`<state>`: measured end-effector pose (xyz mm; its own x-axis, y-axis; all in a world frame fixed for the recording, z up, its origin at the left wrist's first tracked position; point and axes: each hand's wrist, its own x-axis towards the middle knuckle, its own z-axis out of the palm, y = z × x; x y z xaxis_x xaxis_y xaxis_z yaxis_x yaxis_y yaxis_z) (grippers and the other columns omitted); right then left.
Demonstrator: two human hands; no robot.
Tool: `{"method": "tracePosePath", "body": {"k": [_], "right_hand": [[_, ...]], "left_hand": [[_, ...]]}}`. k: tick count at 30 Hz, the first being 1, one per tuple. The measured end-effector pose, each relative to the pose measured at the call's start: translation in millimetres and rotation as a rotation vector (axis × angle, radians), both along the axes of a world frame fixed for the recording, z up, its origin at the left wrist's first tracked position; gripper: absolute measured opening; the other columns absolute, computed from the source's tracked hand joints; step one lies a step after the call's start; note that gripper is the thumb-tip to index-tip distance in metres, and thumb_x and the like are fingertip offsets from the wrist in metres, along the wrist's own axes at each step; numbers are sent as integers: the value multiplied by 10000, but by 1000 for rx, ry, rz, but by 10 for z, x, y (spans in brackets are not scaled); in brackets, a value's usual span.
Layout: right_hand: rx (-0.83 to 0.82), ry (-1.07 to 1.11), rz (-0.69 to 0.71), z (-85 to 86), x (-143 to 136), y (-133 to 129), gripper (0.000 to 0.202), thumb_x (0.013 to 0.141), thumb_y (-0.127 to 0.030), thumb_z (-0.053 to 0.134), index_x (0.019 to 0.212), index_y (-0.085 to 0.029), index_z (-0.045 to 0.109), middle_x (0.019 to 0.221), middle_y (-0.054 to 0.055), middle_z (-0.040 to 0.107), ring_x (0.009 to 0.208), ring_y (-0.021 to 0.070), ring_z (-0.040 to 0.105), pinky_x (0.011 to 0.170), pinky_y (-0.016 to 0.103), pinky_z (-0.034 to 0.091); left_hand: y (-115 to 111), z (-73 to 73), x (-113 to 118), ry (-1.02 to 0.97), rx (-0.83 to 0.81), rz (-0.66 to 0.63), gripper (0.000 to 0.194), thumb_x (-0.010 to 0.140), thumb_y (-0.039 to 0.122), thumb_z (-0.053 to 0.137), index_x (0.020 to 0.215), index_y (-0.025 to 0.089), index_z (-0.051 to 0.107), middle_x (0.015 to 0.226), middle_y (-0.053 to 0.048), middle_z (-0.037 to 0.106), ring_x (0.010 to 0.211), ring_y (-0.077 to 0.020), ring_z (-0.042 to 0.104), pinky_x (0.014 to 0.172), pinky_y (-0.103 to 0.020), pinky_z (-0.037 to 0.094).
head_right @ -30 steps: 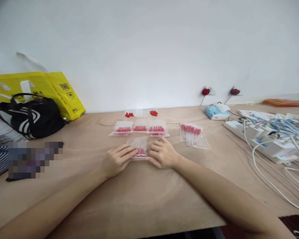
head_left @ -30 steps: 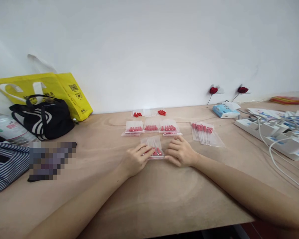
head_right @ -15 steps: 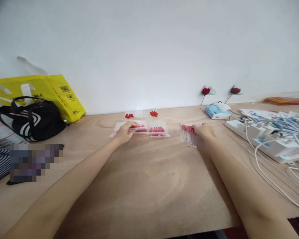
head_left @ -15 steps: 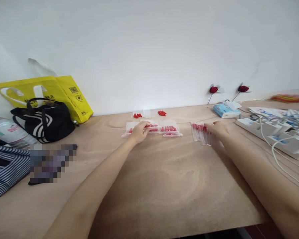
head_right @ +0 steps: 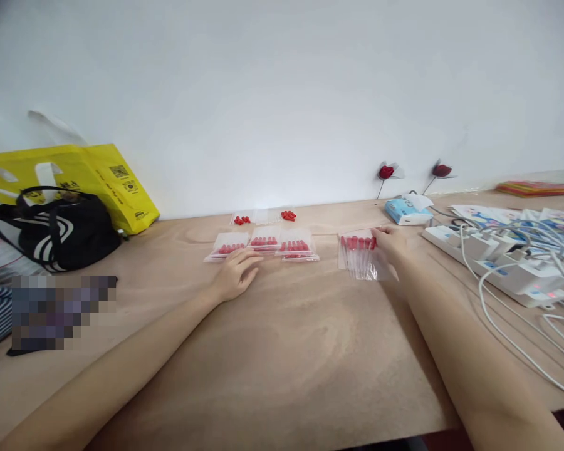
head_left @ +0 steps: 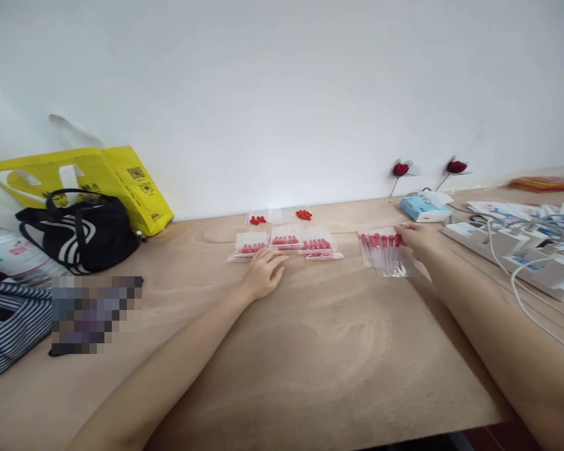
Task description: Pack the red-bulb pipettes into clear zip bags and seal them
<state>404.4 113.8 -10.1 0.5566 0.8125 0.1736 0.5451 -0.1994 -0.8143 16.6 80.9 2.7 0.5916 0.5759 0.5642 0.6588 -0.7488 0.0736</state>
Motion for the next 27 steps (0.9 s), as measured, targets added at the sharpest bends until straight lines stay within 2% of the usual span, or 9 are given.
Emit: {"method": "tracePosePath", "body": {"k": [4, 7, 9, 11, 13, 17, 21, 25, 27], "right_hand": [[128, 289, 247, 186, -211, -48, 170, 736, -341, 526, 689, -182, 484, 565, -14, 511, 478, 96, 494, 481, 238, 434], [161, 577, 536, 266, -606, -139, 281, 596, -379, 667, 647, -184, 470, 536, -39, 492, 430, 75, 444, 420, 215, 381], [164, 665, 636, 273, -956, -208, 336, 539, -409, 702, 636, -180, 476, 526, -46, 502, 423, 68, 434, 408, 204, 355], [165, 720, 714, 262, -1320, -266, 363, 522, -437, 708, 617, -177, 474, 493, -60, 483, 415, 63, 421, 409, 200, 341], [220, 804, 712, 259, -1642, -309, 388, 496, -448, 719, 610, -178, 466, 493, -69, 482, 424, 57, 418, 422, 197, 344], [343, 900, 777, 330, -2017, -376, 373, 528, -458, 705, 667, -185, 492, 561, -62, 534, 472, 60, 465, 467, 199, 381], [459, 762, 958, 416, -2016, -466, 279, 609, -395, 687, 739, -205, 529, 660, -31, 598, 584, 104, 560, 549, 245, 451], [639, 248, 1024, 366, -1868, -554, 102, 741, -292, 592, 816, -225, 610, 760, 19, 639, 724, 148, 595, 655, 301, 468], [738, -26, 1054, 288, -1808, -580, 112, 783, -223, 535, 835, -233, 634, 762, 31, 642, 744, 151, 588, 673, 309, 459]], "left_hand": [[-297, -8, -126, -97, -71, -68, 196, 791, 179, 486, 967, 167, 570, 958, -75, 575, 942, -202, 524, 845, -379, 440], [-385, 4, -124, -181, -166, -63, 175, 800, 200, 500, 956, 168, 573, 947, -70, 591, 912, -188, 551, 825, -365, 459], [-410, 4, -73, -257, -258, -53, 200, 809, 230, 507, 992, 173, 564, 975, -69, 604, 923, -186, 565, 820, -359, 470], [-430, -3, -4, -335, -362, -64, 269, 812, 268, 515, 1063, 172, 537, 1042, -84, 599, 969, -199, 562, 831, -365, 474], [-454, -13, 65, -416, -450, -97, 367, 805, 296, 531, 1145, 164, 487, 1119, -103, 571, 1022, -218, 543, 865, -379, 460], [-483, -30, 141, -630, -531, -117, 407, 790, 307, 555, 1155, 145, 478, 1107, -97, 583, 993, -213, 562, 884, -347, 449], [-430, -15, 88, -756, -393, -30, 283, 773, 291, 568, 994, 115, 579, 899, -73, 647, 815, -181, 610, 772, -305, 498], [-321, 6, -43, -612, -162, -63, 129, 776, 192, 545, 860, 139, 628, 828, -52, 648, 789, -165, 602, 752, -295, 492], [-275, -4, -104, -504, -84, -110, 166, 778, 121, 501, 878, 153, 630, 857, -52, 644, 807, -157, 601, 744, -285, 493]]}}
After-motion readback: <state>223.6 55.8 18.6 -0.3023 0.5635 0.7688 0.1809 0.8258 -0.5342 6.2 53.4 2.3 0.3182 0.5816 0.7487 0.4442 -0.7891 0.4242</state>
